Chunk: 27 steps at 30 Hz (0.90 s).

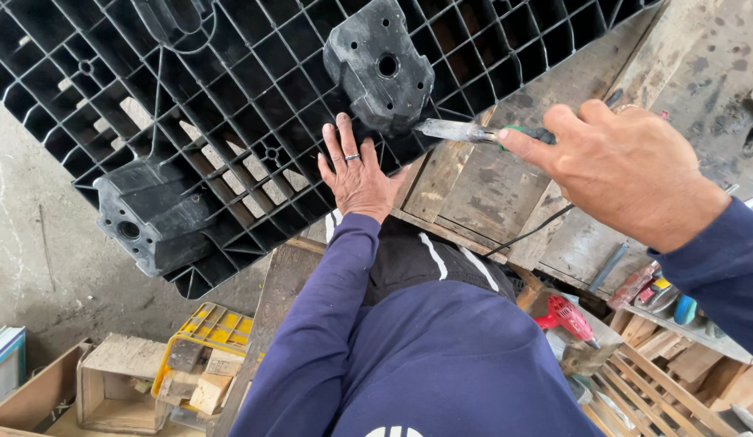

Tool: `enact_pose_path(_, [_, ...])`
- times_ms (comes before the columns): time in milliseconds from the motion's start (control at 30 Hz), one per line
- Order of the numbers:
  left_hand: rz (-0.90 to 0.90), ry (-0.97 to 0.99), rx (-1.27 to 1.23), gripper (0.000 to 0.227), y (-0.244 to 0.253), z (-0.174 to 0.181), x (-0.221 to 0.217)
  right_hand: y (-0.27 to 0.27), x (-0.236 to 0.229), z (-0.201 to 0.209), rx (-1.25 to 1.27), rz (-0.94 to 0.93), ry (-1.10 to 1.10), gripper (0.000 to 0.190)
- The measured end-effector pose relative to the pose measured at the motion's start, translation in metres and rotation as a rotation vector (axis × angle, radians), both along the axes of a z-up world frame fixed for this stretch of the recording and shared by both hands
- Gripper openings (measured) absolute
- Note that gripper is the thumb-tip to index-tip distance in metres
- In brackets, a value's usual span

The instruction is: The person uses a soldering iron to melt and smooth edges on black plastic parts placed on a grid tray. They also use pliers to trim small protrusions and reposition the parts on the tray.

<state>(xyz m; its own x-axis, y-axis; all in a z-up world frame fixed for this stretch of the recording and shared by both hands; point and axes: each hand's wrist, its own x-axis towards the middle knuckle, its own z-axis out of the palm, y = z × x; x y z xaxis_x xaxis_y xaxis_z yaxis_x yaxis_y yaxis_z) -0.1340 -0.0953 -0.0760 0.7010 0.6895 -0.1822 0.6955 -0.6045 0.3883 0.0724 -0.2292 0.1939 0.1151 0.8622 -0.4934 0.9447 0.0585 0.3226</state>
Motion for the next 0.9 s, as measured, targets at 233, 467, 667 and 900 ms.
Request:
enact_pose_path(233, [-0.012,-0.038,0.034,0.087,0.003,-0.002,0.0,-0.019,-0.003,0.014,-0.01,-0.125,0.045,0.056])
enact_pose_path(467, [-0.014,-0.018,0.001,0.085,0.004,0.001,-0.001,-0.023,-0.026,0.0,-0.035,-0.231,0.142,0.063])
enact_pose_path(667, [-0.03,-0.011,0.018,0.085,0.004,-0.001,-0.002,-0.012,-0.032,-0.009,0.039,-0.151,0.107,0.059])
enact_pose_path(900, [-0.04,0.006,-0.015,0.09,0.006,-0.003,-0.003,-0.004,-0.039,-0.006,0.041,-0.214,0.149,0.06])
